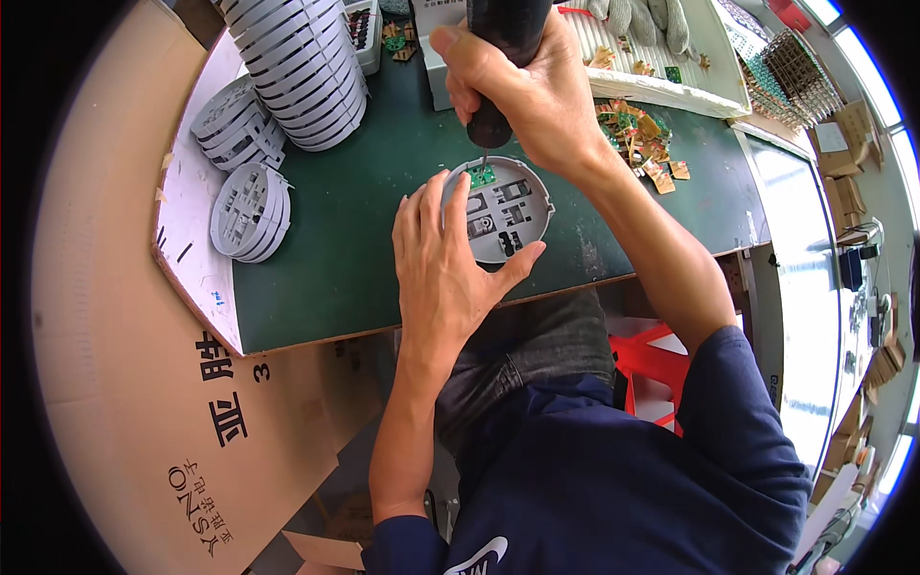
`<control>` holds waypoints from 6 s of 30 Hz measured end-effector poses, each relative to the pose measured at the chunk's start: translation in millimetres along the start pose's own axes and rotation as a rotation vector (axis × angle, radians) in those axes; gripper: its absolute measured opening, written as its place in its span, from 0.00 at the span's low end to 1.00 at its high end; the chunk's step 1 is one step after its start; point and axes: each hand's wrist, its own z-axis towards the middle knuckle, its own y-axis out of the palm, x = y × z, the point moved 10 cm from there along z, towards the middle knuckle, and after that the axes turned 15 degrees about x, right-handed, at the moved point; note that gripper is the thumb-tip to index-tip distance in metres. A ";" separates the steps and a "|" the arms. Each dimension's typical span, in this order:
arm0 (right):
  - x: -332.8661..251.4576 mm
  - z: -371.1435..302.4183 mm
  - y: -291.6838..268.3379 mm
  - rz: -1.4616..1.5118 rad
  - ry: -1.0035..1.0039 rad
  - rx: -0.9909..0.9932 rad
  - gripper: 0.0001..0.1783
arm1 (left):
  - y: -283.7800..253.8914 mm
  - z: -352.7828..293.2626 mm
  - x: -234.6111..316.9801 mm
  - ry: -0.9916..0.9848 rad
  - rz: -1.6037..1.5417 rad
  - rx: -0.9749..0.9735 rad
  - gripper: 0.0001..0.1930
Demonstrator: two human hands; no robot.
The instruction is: Assembling electronic components into plastic housings using an electric screwdriver at a factory workbench.
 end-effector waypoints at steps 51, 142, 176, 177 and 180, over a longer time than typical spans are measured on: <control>37.5 -132.2 -19.4 -1.094 -0.415 -0.457 0.44 | -126.1 87.0 -211.8 -0.364 0.421 -0.368 0.51; 54.9 -129.2 -75.1 0.002 0.311 0.068 0.22 | -39.5 12.2 18.6 -0.100 -0.350 0.195 0.08; 54.1 -79.2 -8.1 -0.936 -0.391 -0.328 0.24 | -25.7 -10.9 -22.4 -0.081 -0.027 0.028 0.45; 42.7 -75.9 -15.0 -0.944 -0.469 -0.259 0.23 | -26.2 -9.9 -21.3 -0.075 -0.024 0.032 0.44; 13.1 -40.2 -45.6 -0.686 -0.328 0.083 0.21 | -26.6 -6.7 -18.9 -0.058 -0.023 0.034 0.43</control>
